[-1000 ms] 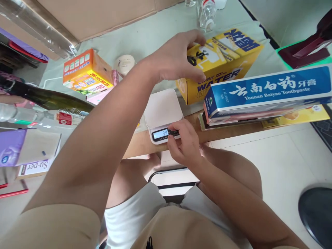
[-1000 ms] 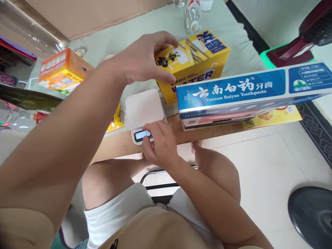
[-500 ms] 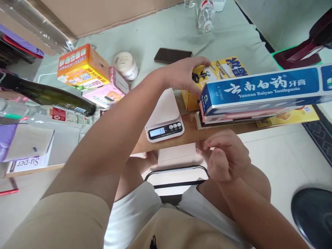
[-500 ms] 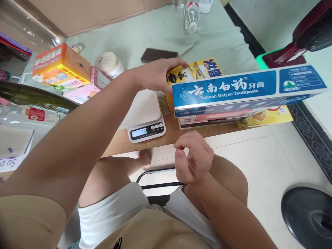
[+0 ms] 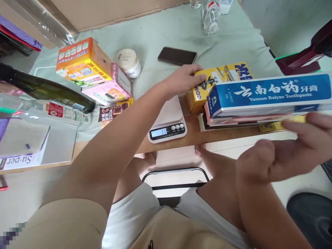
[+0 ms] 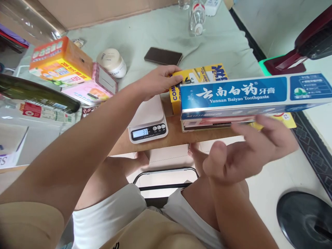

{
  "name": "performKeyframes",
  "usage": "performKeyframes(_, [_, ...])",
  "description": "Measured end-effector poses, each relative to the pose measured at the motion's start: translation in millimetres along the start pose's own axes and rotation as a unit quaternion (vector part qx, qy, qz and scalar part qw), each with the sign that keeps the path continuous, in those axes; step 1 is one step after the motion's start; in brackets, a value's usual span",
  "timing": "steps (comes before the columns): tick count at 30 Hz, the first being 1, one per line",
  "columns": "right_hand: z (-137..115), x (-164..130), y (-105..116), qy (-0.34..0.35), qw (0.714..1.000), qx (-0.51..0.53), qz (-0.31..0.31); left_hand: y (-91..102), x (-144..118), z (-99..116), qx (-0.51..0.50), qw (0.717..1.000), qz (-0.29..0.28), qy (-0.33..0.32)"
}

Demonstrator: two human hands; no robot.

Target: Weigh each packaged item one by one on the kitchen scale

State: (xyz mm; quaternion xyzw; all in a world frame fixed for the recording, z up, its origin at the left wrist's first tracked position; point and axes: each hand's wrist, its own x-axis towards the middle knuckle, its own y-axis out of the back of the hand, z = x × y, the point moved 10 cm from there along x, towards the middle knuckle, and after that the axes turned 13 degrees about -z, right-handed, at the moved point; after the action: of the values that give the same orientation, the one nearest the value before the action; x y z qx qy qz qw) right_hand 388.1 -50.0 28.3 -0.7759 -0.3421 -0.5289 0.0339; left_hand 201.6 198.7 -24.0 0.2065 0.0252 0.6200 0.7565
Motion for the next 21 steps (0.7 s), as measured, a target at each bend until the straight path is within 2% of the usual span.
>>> performKeyframes(2, [-4.8,7.3,-5.6,0.090,0.993,-0.066,-0.042,3.2,8.9,3.6,0.019,1.000,-0.020,0.001])
performKeyframes(3, [-1.6,10.5,-11.6,0.099,0.989,-0.077,-0.073,-1.8,15.4,4.5,0.032,0.997,-0.069,0.008])
performKeyframes(4, [0.9,12.5,-16.1,0.101,0.987,-0.082,-0.093,-11.7,20.9,3.9,0.041,0.989,-0.142,0.018])
performKeyframes(6, [4.7,14.0,-24.0,0.085,0.985,-0.091,-0.119,-35.6,23.3,-0.3,0.040,0.951,-0.302,0.047])
performKeyframes(7, [5.8,13.7,-26.3,0.071,0.985,-0.096,-0.123,-44.2,21.9,-2.0,0.031,0.931,-0.359,0.059])
performKeyframes(8, [6.2,13.0,-27.5,0.057,0.986,-0.099,-0.121,-49.4,21.4,-2.7,0.019,0.918,-0.391,0.068])
performKeyframes(14, [6.2,12.4,-27.4,0.021,0.989,-0.106,-0.099,-65.8,23.3,5.8,-0.008,0.911,-0.406,0.070])
performKeyframes(17, [4.8,13.7,-27.4,0.022,0.989,-0.108,-0.094,-65.6,22.0,13.2,0.004,0.918,-0.391,0.057])
performKeyframes(21, [2.5,12.8,-28.8,0.021,0.989,-0.115,-0.091,-65.6,19.1,8.9,-0.069,0.916,-0.384,0.095])
